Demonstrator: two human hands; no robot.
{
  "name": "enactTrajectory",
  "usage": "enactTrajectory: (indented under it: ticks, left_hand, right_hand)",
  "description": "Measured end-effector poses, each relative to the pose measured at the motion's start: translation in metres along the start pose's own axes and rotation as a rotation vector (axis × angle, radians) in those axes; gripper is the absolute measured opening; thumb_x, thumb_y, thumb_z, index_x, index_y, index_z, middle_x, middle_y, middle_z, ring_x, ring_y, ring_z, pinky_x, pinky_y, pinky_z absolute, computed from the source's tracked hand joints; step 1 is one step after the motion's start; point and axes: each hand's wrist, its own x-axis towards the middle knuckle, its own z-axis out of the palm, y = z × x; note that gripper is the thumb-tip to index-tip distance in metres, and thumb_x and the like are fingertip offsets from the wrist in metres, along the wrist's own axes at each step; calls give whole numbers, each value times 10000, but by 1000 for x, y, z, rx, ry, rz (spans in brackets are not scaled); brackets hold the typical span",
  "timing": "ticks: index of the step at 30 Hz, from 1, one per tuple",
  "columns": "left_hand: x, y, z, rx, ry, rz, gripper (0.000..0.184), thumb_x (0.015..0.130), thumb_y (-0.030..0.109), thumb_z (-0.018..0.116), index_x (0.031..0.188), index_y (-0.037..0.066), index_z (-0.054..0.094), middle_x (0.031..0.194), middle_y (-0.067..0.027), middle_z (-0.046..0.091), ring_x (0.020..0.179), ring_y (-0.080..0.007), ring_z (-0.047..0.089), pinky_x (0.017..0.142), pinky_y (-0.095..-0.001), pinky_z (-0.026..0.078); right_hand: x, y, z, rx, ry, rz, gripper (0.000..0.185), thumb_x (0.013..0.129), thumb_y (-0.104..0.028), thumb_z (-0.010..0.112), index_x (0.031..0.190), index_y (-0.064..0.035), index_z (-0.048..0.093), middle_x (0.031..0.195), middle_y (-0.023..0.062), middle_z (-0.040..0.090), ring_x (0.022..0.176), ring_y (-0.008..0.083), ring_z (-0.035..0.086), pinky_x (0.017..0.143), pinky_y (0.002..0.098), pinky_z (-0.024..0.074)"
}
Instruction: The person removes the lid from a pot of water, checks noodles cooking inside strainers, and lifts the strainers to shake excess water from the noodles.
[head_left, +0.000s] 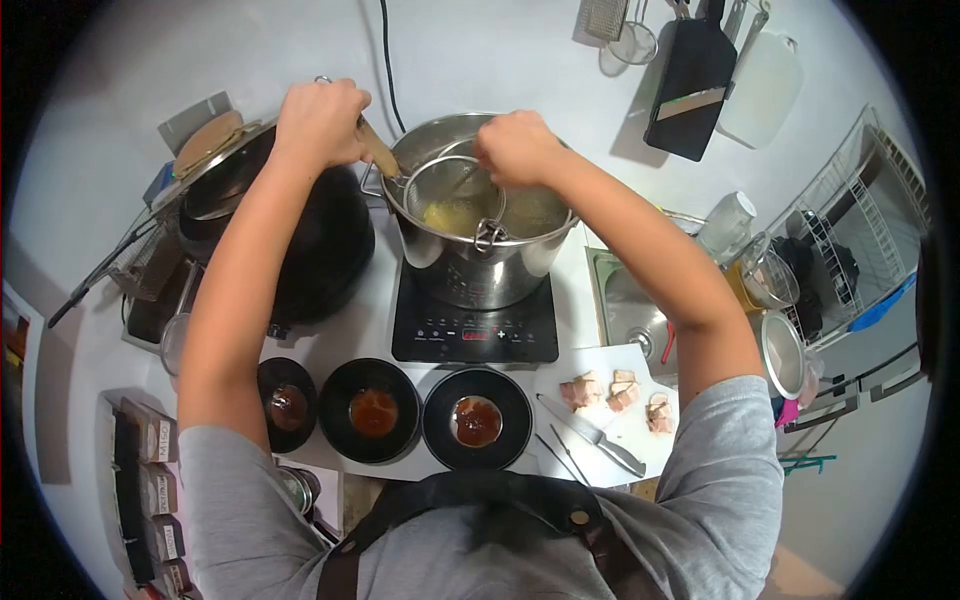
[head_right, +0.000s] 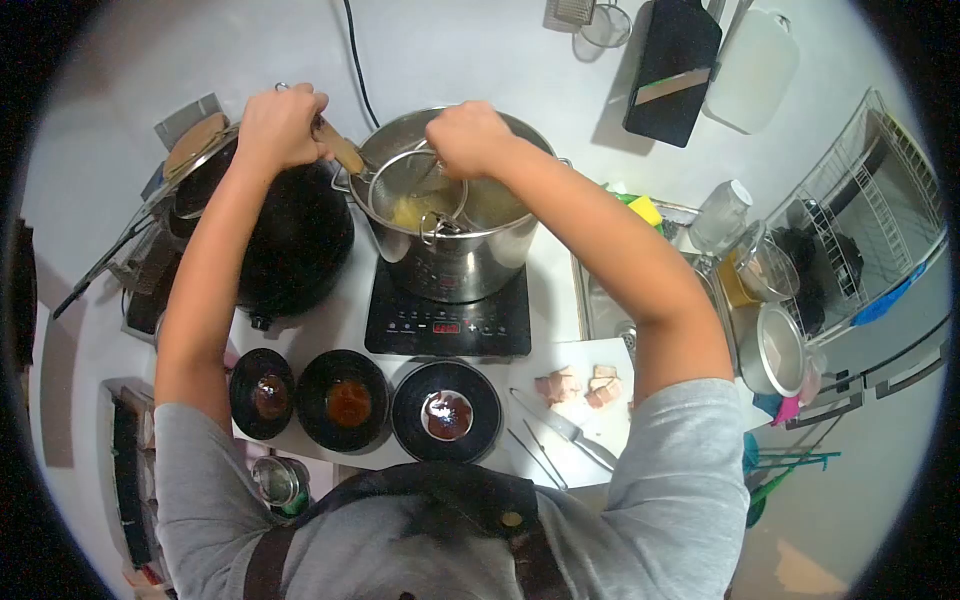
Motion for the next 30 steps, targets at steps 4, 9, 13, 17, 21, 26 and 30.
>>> enactTrajectory:
  ticks: [4,9,13,17,21,26,30]
  left_hand:
    - [-11,5,-2,-21,62,-33,447,523,376,846,800,88,646,813,-74,609,743,-304,638,637,-428,505]
    - [-14,8,-4,-13,101,-29,339,531,302,844,753,107,678,780,-75,629,726,-283,653,605,-388,523]
    - [-12,9,-5,-7,82,-44,337,534,308,843,750,108,677,786,-77,631,734,-284,653,616,-391,525]
    - [-4,17,10,10,-32,-9,371,522,342,844,759,109,678,806,-80,636,768,-283,654,652,-402,528]
    - [8,31,33,65,-127,18,411,505,380,847,779,115,693,814,-89,644,811,-296,654,691,-396,531]
    - [14,28,30,59,-222,10,385,514,380,847,763,124,701,814,-92,664,816,-291,661,707,-381,533]
    - [19,39,12,103,-383,-16,382,552,380,838,828,137,734,839,-37,698,826,-223,681,681,-329,541]
  right_hand:
    - [-4,12,-3,42,118,111,137,634,-191,712,753,-124,695,774,102,679,741,293,658,641,400,514]
    - [-7,13,-5,75,171,98,122,638,-190,700,746,-132,696,768,105,678,731,292,656,632,404,509]
    - [-5,4,-6,-35,96,111,132,640,-180,694,760,-125,701,782,105,683,761,287,664,654,401,521]
    - [2,-14,11,-158,-202,-104,162,654,-166,677,795,-94,710,828,114,690,814,278,674,693,392,534]
    - [20,-12,11,-104,-146,-14,205,687,-198,677,856,-90,718,901,115,697,856,270,672,732,381,533]
    - [22,-16,25,-106,-233,-78,203,687,-187,672,858,-88,715,895,124,694,862,279,671,735,382,533]
    - [18,-23,17,-64,-305,-90,205,679,-208,672,853,-108,719,898,129,693,877,283,670,747,390,530]
